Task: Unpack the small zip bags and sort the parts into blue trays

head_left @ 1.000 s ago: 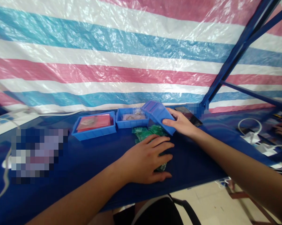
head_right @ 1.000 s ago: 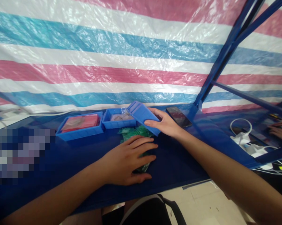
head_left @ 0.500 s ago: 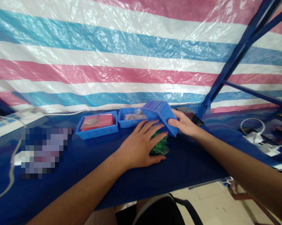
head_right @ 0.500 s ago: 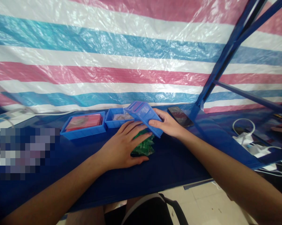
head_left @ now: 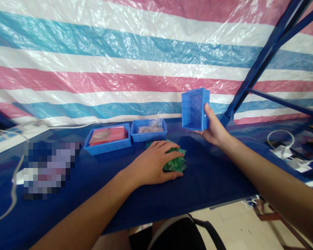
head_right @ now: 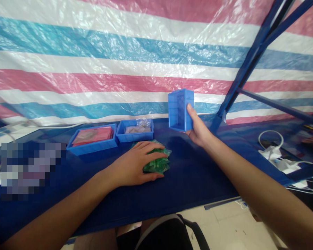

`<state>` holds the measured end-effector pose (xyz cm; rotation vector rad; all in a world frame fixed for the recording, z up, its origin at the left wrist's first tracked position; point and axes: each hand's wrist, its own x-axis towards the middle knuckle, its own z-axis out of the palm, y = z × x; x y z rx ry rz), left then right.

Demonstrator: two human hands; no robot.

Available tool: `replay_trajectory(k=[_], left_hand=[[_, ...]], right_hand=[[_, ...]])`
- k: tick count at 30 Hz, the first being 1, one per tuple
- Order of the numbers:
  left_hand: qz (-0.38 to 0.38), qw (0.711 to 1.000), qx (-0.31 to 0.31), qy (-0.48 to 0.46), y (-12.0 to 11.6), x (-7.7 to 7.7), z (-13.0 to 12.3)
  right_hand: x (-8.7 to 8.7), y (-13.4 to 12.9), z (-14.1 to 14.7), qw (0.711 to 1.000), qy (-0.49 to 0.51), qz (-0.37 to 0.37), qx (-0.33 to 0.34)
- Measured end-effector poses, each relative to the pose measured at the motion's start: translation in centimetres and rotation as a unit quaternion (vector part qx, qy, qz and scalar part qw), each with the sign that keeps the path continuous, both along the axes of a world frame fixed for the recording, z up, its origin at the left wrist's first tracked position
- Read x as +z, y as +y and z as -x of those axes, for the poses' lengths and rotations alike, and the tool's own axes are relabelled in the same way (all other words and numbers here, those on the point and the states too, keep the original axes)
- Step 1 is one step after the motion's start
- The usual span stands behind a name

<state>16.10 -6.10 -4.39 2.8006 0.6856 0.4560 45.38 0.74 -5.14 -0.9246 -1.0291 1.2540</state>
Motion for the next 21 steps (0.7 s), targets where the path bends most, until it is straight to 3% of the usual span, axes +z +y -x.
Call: replay_trajectory(k=[3,9,16,21], left_hand=[[0.008,1.000,0.006,-0.001,-0.1,0.3,0.1],[0.004,1.000,0.022,0.008,0.0,0.8,0.7],[-0.006,0.998,0.048,0.034,0.0,1.6,1.6],[-0.017,0.999,0.028,0.005,0.2,1.4,1.7]], right_hand=[[0.1,0.0,-0.3,0.999,0.023,0.016,0.022],[-0.1,0.0,-0.9,0.997,-0.028,0.054,0.047],[0.2,0.4,-2.0,0.994,-0.101,0.040,0.023],[0.2,0.9,-2.8,0.988,-0.144,0.033,-0.032]])
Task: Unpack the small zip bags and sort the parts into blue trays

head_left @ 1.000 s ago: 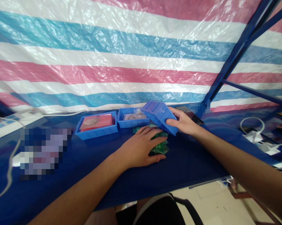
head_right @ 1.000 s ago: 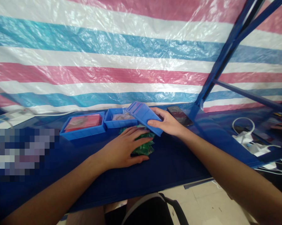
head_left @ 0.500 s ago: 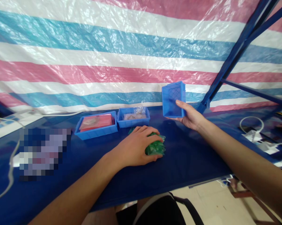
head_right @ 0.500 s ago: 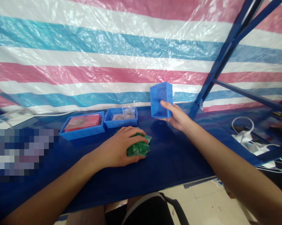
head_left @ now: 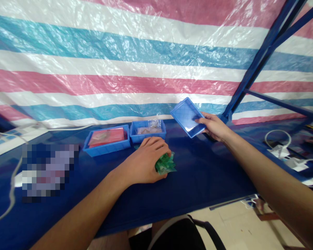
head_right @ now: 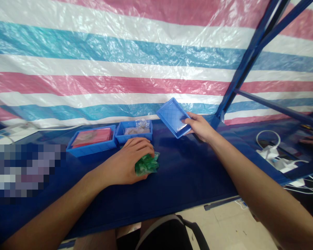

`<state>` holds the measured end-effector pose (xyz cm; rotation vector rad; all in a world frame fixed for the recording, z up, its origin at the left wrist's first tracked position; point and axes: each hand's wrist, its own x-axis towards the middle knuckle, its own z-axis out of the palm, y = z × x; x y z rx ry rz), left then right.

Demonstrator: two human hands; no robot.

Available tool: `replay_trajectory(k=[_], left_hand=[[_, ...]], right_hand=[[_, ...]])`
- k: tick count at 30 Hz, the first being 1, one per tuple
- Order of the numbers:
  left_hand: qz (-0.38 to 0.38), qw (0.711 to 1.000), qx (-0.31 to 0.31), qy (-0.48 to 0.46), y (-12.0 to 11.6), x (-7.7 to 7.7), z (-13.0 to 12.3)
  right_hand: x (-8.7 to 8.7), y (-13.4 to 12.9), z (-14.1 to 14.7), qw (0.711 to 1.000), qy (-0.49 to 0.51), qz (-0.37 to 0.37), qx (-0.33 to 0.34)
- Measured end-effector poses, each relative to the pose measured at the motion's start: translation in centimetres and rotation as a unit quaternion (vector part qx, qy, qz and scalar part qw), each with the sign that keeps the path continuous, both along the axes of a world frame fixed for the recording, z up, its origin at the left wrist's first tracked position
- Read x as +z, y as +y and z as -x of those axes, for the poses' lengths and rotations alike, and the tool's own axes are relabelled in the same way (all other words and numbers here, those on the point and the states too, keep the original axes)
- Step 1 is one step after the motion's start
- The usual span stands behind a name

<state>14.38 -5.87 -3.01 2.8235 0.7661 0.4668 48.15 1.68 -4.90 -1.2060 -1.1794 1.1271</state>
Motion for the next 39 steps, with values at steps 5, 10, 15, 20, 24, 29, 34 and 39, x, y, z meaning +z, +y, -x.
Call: replay_trajectory(k=[5,10,15,20,24,29,34,39], left_hand=[[0.028,1.000,0.007,0.004,0.1,-0.3,0.0],[0.033,0.999,0.005,-0.002,0.1,-0.5,0.1],[0.037,0.999,0.002,0.002,0.1,-0.4,0.1],[0.039,0.999,0.006,0.007,0.1,-0.3,0.0],[0.042,0.999,0.005,0.010,0.2,-0.4,0.1],[0.045,0.999,0.008,0.014,0.2,-0.4,0.1],[0.039,0.999,0.006,0.009,0.2,-0.6,0.1],[0.039,0.999,0.010,-0.004,0.0,-0.4,0.0]], right_hand=[[-0.9,0.6,-0.7,0.999,-0.045,-0.009,0.013],[-2.1,1.0,-0.8,0.995,-0.091,-0.026,0.022],[-1.8,1.4,-1.9,0.963,-0.245,-0.108,-0.022],[-2.1,2.2,-4.3,0.828,-0.512,-0.149,-0.173],[-3.0,2.0,-5.2,0.767,-0.619,0.004,-0.170],[-3.3,1.9,-5.2,0.753,-0.648,0.037,-0.109],[-3.5,2.2,-5.0,0.765,-0.632,0.028,-0.121],[-3.3,2.1,-4.0,0.774,-0.609,-0.036,-0.166]])
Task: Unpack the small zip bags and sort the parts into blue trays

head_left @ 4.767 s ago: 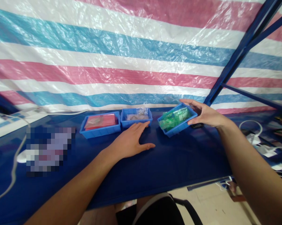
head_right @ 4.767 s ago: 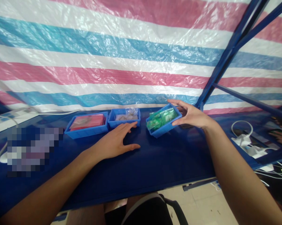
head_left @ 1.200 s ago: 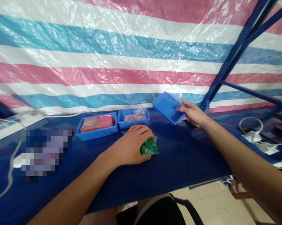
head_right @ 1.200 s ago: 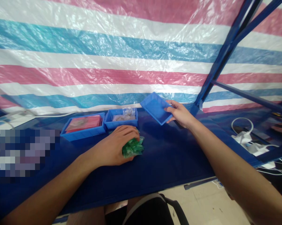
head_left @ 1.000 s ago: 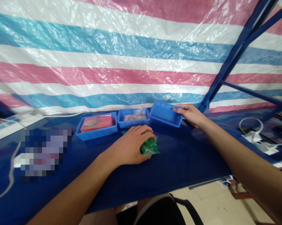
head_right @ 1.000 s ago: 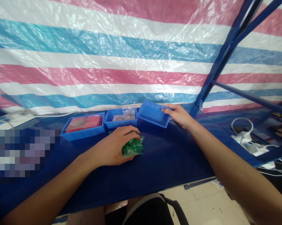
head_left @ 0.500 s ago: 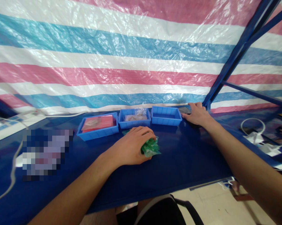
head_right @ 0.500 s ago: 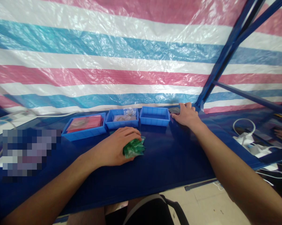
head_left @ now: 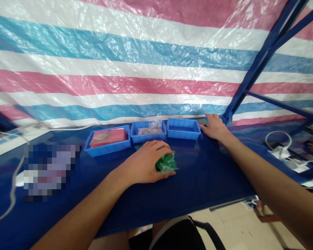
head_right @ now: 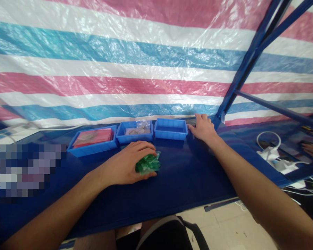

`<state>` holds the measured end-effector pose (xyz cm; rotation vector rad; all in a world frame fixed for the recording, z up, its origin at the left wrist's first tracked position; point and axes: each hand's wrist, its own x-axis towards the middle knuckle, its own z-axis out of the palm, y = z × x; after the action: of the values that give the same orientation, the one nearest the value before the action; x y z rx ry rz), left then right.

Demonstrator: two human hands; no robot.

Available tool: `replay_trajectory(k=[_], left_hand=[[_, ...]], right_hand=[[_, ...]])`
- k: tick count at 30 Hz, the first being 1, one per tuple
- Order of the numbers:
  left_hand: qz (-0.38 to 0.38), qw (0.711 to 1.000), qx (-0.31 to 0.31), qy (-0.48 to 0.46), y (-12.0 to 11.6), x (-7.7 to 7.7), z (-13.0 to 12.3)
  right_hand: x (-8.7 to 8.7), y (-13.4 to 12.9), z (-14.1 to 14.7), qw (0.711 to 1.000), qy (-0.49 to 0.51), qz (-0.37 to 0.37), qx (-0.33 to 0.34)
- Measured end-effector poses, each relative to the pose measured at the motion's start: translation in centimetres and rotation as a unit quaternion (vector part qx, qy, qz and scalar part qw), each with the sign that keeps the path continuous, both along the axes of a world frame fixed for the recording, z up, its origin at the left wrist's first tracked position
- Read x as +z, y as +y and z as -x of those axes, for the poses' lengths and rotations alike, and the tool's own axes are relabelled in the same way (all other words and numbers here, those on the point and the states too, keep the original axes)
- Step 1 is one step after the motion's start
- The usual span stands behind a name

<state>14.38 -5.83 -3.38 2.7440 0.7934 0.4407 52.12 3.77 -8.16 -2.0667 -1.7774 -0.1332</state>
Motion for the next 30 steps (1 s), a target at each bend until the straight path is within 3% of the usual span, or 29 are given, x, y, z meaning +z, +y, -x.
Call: replay_trajectory(k=[3,6,11,16,19,23,26,29,30], left_hand=[[0.003,1.000,0.002,-0.009,-0.1,0.3,0.0],[-0.006,1.000,0.003,-0.021,0.0,0.6,0.2],[-0.003,0.999,-0.011,-0.031,0.2,0.8,0.7],[-0.062,0.994,-0.004,-0.095,0.5,0.9,1.0],[-0.134,0.982,0.065,-0.115,1.1,1.0,1.4],[-0.224,0.955,0.184,-0.066,2.4,1.2,3.0],[-0.246,0.925,0.289,-0.007,3.4,1.4,4.7],[-0.229,0.895,0.378,0.056,4.0,1.8,6.3],[-0.217,0.887,0.402,0.076,4.2,1.9,6.7]], right_hand=[[1.1,-0.9,1.5,0.980,0.029,-0.151,0.129],[2.2,-2.5,3.7,0.940,0.055,-0.221,0.255],[2.4,-4.8,7.3,0.902,0.017,-0.140,0.407],[1.5,-5.2,8.3,0.907,0.009,-0.109,0.407],[1.5,-5.2,8.4,0.910,0.011,-0.126,0.394],[2.1,-6.5,9.6,0.897,0.019,-0.181,0.402],[2.6,-8.2,11.3,0.841,0.030,-0.187,0.506],[2.4,-9.7,13.3,0.761,0.053,-0.134,0.633],[2.2,-9.9,13.9,0.746,0.055,-0.117,0.653]])
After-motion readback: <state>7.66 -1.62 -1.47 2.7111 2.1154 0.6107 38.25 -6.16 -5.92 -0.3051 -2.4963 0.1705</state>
